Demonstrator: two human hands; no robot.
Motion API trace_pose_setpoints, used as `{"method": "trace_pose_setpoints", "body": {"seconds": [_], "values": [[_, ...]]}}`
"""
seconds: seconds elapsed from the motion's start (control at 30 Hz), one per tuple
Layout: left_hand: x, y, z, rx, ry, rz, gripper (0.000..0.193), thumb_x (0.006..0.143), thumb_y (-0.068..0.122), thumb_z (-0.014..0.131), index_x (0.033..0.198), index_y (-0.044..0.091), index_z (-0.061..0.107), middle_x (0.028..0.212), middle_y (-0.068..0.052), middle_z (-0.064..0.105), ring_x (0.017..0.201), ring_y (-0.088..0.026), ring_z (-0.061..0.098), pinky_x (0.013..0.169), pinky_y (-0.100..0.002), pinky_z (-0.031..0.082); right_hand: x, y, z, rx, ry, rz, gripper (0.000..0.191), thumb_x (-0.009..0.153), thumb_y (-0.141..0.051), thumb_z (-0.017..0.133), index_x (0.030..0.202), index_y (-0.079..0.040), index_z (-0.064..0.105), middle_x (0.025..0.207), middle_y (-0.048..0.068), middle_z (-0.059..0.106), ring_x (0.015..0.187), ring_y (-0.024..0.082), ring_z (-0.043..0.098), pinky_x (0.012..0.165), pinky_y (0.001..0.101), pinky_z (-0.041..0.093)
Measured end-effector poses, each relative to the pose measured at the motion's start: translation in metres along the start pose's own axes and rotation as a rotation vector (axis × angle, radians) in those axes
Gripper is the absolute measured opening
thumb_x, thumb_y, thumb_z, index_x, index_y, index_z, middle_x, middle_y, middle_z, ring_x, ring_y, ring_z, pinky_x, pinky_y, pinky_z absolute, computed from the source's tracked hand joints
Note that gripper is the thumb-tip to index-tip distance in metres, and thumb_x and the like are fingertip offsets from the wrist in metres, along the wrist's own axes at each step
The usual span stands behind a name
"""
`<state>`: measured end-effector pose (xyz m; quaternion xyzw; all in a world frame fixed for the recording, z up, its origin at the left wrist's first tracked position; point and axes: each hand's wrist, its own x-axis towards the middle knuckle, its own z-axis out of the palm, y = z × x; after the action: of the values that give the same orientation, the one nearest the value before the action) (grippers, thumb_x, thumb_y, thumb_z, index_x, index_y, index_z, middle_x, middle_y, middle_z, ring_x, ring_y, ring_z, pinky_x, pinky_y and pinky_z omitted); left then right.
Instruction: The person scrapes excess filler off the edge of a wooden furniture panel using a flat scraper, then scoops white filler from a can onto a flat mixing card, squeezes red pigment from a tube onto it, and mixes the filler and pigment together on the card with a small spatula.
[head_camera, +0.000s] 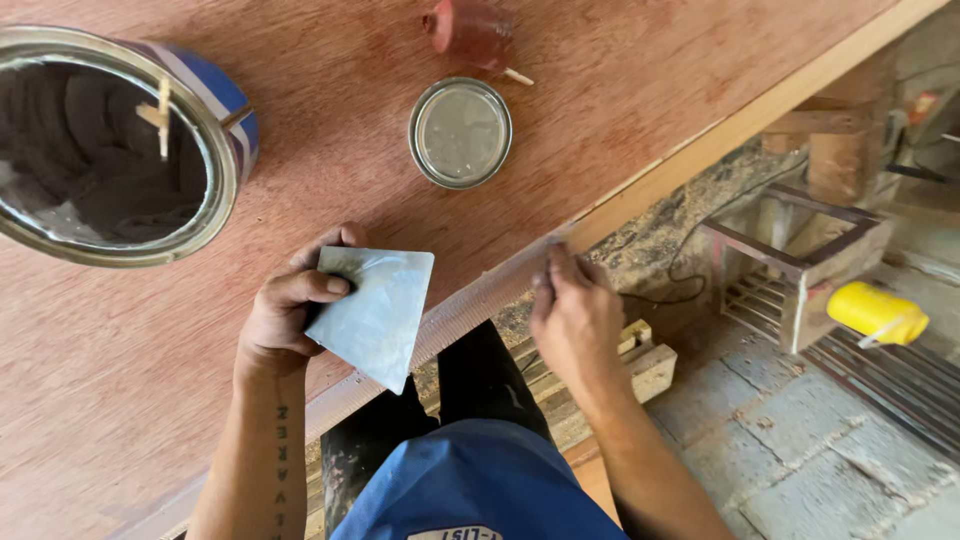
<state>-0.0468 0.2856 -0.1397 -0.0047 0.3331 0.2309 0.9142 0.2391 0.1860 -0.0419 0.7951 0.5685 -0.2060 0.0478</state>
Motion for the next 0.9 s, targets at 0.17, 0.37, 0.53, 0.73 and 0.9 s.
{"method": "trace_pose_setpoints", "body": {"seconds": [0.17, 0.37, 0.53, 0.73, 0.9], "values": [[-0.001, 0.006, 0.008, 0.001, -0.056, 0.001, 0.035, 0.073, 0.010, 0.066, 0.105, 0.002, 0.055, 0.085, -0.006, 0.058, 0.076, -0.016, 0.056, 0.065, -0.027, 0.046, -0.018, -0.019, -0.013, 0.128, -0.027, -0.160, 0.033, 0.088, -0.003, 0.065, 0.120, -0.001, 0.071, 0.109, 0.021, 0.076, 0.092, 0.034, 0.075, 0.077, 0.0440, 0.065], [0.001, 0.005, 0.003, -0.043, -0.093, -0.005, 0.032, 0.074, 0.010, 0.065, 0.103, 0.003, 0.054, 0.084, -0.005, 0.057, 0.076, -0.015, 0.056, 0.065, -0.027, 0.045, 0.018, 0.045, -0.023, -0.041, 0.147, -0.325, 0.026, 0.093, -0.001, 0.062, 0.115, -0.002, 0.075, 0.117, 0.015, 0.078, 0.116, 0.033, 0.067, 0.098, 0.0515, 0.051], [0.001, 0.004, 0.001, -0.028, -0.095, -0.017, 0.031, 0.074, 0.011, 0.065, 0.102, 0.003, 0.054, 0.083, -0.005, 0.057, 0.074, -0.015, 0.055, 0.062, -0.027, 0.043, 0.028, 0.075, 0.002, -0.147, 0.332, -0.548, 0.020, 0.096, -0.008, 0.070, 0.114, -0.004, 0.076, 0.120, 0.013, 0.077, 0.130, 0.037, 0.061, 0.111, 0.0579, 0.037], [0.001, 0.004, 0.005, 0.006, -0.042, -0.019, 0.034, 0.072, 0.012, 0.065, 0.103, 0.002, 0.055, 0.084, -0.005, 0.057, 0.076, -0.015, 0.056, 0.065, -0.027, 0.045, 0.006, 0.083, -0.018, -0.197, 0.184, -0.445, 0.025, 0.091, -0.005, 0.066, 0.113, -0.006, 0.078, 0.117, 0.010, 0.078, 0.121, 0.034, 0.066, 0.101, 0.0614, 0.042], [0.001, 0.003, 0.005, -0.003, -0.030, -0.028, 0.038, 0.069, 0.013, 0.066, 0.105, 0.004, 0.055, 0.085, -0.006, 0.059, 0.077, -0.017, 0.057, 0.067, -0.028, 0.048, 0.027, 0.062, -0.021, 0.040, 0.199, -0.115, 0.029, 0.099, 0.000, 0.065, 0.127, -0.004, 0.072, 0.125, 0.020, 0.072, 0.108, 0.035, 0.072, 0.086, 0.0466, 0.064]]}}
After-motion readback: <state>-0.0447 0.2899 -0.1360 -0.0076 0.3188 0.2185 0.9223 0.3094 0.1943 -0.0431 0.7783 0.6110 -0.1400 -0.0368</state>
